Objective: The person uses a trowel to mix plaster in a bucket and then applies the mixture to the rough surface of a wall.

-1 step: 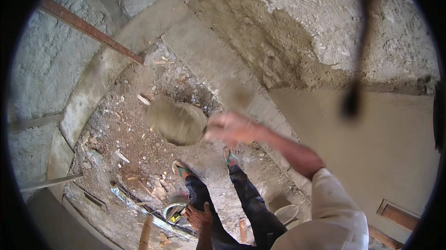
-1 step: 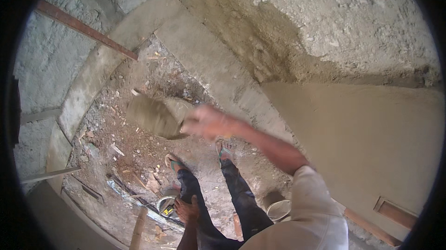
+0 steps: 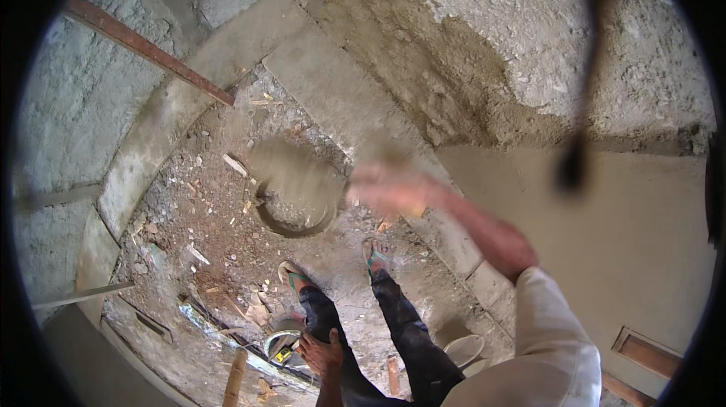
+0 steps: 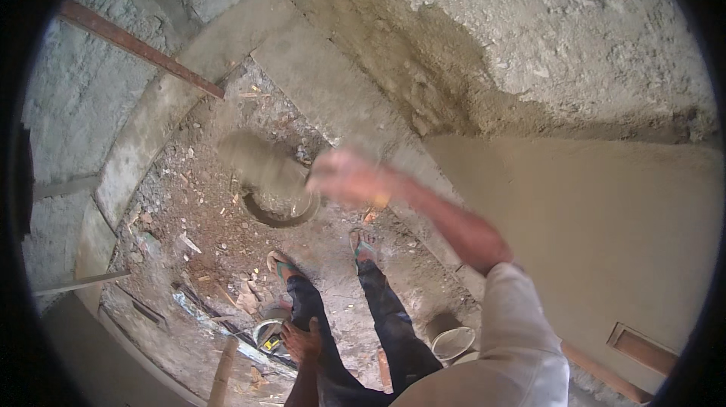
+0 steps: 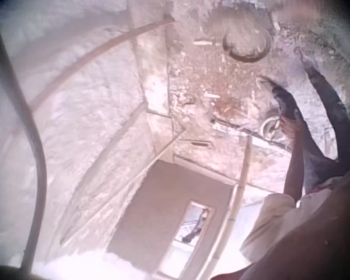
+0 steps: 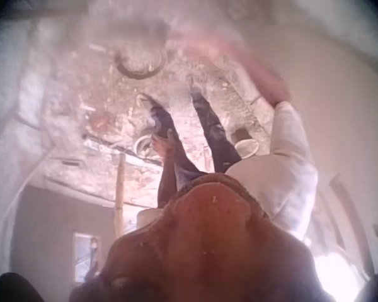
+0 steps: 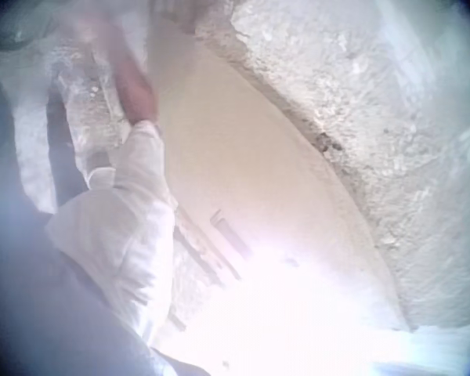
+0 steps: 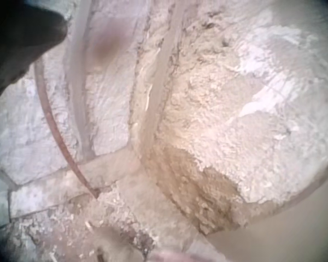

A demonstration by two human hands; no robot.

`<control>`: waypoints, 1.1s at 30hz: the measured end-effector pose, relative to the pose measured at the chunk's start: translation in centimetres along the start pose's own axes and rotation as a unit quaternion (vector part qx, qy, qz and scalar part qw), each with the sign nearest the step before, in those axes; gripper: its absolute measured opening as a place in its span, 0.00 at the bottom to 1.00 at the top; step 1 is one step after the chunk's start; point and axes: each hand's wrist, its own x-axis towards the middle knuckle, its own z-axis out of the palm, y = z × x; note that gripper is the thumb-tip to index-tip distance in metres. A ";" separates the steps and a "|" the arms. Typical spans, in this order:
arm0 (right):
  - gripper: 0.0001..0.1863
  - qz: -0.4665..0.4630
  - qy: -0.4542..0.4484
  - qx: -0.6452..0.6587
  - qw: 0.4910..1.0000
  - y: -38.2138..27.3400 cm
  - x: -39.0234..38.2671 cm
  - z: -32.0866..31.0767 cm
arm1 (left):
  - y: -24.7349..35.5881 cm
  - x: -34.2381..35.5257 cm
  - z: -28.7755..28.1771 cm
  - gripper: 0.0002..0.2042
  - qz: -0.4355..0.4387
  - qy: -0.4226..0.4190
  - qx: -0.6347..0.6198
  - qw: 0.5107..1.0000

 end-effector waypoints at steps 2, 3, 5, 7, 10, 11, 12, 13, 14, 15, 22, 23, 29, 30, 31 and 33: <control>0.17 0.010 0.164 -0.024 0.986 -0.8 -0.9 -8.4 | 0.3 0.3 0.9 0.45 0.008 0.032 0.024 0.999; 0.16 0.031 0.268 -0.037 0.962 -1.1 -3.4 -13.0 | 0.5 0.6 1.0 0.45 0.039 0.031 0.040 0.998; 0.13 -0.009 0.387 0.181 0.904 3.7 -4.5 -18.7 | 0.2 0.1 -0.4 0.46 0.035 0.010 0.017 0.999; 0.16 -0.078 0.459 0.195 0.863 4.6 -11.5 -16.7 | -0.1 0.0 0.1 0.46 0.006 -0.007 -0.003 1.000; 0.18 0.029 0.508 0.086 0.857 9.5 -18.7 -11.2 | -0.6 -0.1 1.1 0.46 -0.023 -0.010 -0.032 0.999; 0.18 0.069 0.494 0.114 0.859 10.5 -19.2 -8.7 | -0.7 0.0 1.4 0.46 -0.008 -0.007 -0.034 0.999; 0.17 0.111 0.473 0.147 0.862 12.1 -19.0 -6.1 | -0.9 0.2 1.7 0.46 0.000 0.000 -0.032 1.000; 0.15 0.135 0.437 0.169 0.873 15.4 -17.9 -3.7 | -1.2 0.1 1.7 0.46 0.001 0.007 -0.030 1.000; 0.13 0.162 0.400 0.193 0.881 19.4 -16.0 -1.5 | -1.3 0.2 1.4 0.46 0.005 0.003 -0.025 1.000; 0.13 0.169 0.369 0.115 0.907 22.0 -12.8 1.6 | -1.4 0.5 1.1 0.46 0.009 0.001 -0.020 1.000; 0.12 0.069 0.150 -0.391 0.906 26.7 13.0 17.2 | -2.7 1.8 -0.7 0.44 -0.032 -0.039 -0.042 0.998; 0.12 0.070 0.161 -0.443 0.879 26.6 15.8 17.7 | -3.3 1.8 -0.3 0.44 -0.037 -0.040 -0.046 0.997; 0.15 0.033 0.090 -0.542 0.835 30.6 25.8 21.1 | -5.6 2.8 0.3 0.43 -0.032 -0.042 -0.093 0.994; 0.16 0.014 0.075 -0.542 0.837 31.4 26.8 22.1 | -5.5 3.0 -0.4 0.43 -0.033 -0.047 -0.101 0.993; 0.17 0.024 0.078 -0.518 0.851 32.0 27.9 22.9 | -5.5 3.3 -0.7 0.43 -0.034 -0.052 -0.109 0.992; 0.18 0.043 0.083 -0.468 0.879 31.8 29.9 25.2 | -6.1 3.7 -0.5 0.43 -0.035 -0.061 -0.121 0.990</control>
